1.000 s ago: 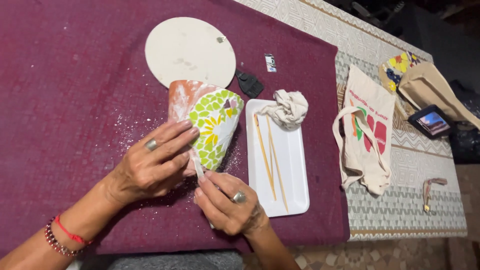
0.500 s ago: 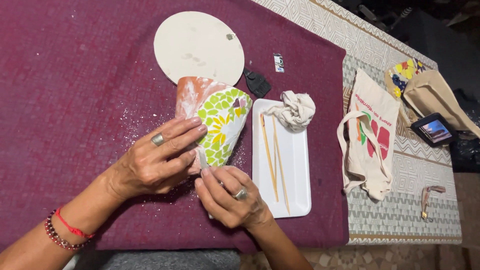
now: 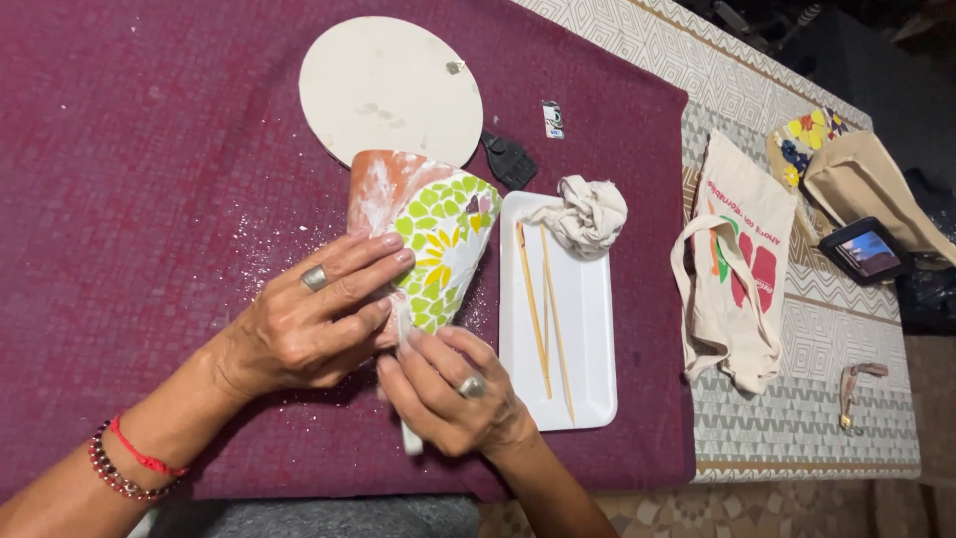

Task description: Applying and smoothing grout over a mosaic-patterned pot using a scraper tool.

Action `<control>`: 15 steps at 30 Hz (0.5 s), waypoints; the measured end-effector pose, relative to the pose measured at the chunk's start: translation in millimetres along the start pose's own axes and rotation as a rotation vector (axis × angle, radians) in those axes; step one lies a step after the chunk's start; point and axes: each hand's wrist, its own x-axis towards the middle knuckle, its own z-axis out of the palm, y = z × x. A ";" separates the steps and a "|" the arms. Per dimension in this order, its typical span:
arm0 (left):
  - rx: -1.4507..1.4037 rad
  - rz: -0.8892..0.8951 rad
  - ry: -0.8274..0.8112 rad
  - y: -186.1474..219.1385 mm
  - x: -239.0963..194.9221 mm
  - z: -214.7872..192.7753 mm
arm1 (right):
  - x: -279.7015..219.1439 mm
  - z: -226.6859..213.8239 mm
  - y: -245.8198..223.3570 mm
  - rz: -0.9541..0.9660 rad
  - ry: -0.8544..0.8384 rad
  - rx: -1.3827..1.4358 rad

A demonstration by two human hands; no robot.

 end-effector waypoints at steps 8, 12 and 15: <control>0.014 0.011 -0.016 -1.4 -1.7 -3.1 | 0.5 -3.7 -0.8 -0.052 0.074 0.106; -0.003 -0.004 0.001 -2.4 -2.2 -3.8 | 5.0 -5.7 0.1 -0.081 0.038 0.202; 0.007 -0.003 -0.025 -2.3 -2.7 -2.4 | 0.1 -7.8 -0.1 -0.074 0.046 0.230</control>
